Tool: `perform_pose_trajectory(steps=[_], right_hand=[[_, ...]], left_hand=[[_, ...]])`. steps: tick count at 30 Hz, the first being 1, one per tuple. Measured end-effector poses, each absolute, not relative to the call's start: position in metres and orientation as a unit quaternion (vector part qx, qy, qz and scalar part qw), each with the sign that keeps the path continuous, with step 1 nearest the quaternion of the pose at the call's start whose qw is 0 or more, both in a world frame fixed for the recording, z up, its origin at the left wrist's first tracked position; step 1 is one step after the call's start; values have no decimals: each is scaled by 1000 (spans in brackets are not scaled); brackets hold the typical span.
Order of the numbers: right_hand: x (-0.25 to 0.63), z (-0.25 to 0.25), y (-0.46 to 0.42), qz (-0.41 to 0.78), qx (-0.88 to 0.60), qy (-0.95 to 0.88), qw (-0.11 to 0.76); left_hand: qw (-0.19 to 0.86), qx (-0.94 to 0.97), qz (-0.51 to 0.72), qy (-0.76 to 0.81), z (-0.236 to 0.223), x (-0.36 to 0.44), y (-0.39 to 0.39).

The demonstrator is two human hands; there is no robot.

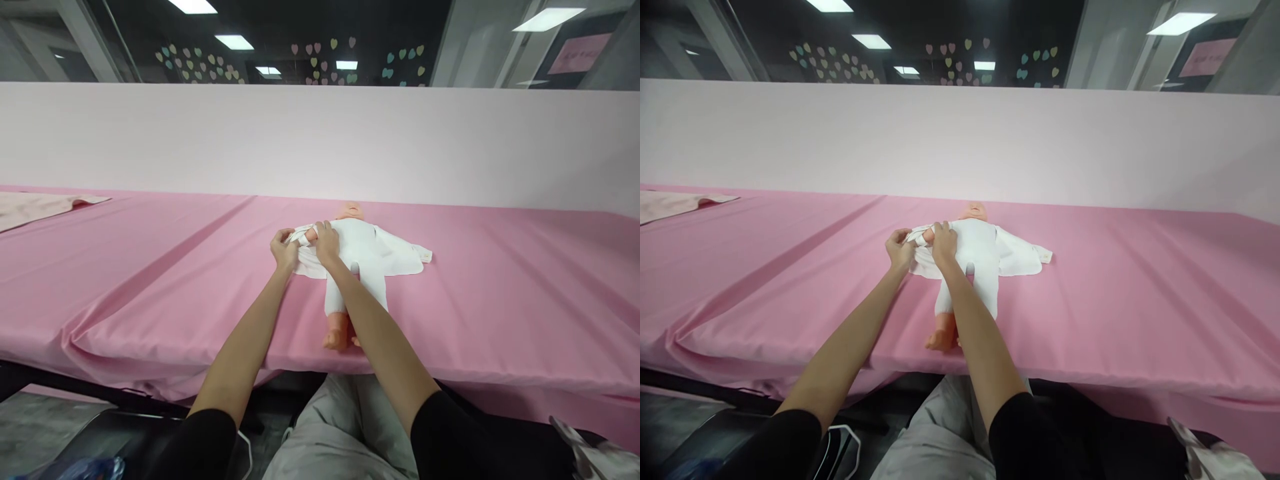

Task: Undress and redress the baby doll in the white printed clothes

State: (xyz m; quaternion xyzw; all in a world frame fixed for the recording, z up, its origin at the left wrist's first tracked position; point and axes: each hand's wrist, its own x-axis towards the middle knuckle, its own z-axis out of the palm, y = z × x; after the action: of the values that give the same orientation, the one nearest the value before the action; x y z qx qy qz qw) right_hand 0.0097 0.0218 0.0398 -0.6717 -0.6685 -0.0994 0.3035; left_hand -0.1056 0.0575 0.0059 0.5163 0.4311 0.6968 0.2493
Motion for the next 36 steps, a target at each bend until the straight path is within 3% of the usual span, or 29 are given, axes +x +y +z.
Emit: perform_pose_trajectory(steps=[12,22,30,36], right_hand=[[17,44,28,-28,-661,-632,402],[10,42,23,-59,-648,-690,317],[10,43,19,-91,-676,-664,306],[8,47,9,-82,-758,-584,278]], left_hand=[[203,510,628,552,-10,-122,62],[-80,743,429,507,8,-92,26],[58,758,438,480,8,-85,24],[240,739,465,424,3,-68,15]])
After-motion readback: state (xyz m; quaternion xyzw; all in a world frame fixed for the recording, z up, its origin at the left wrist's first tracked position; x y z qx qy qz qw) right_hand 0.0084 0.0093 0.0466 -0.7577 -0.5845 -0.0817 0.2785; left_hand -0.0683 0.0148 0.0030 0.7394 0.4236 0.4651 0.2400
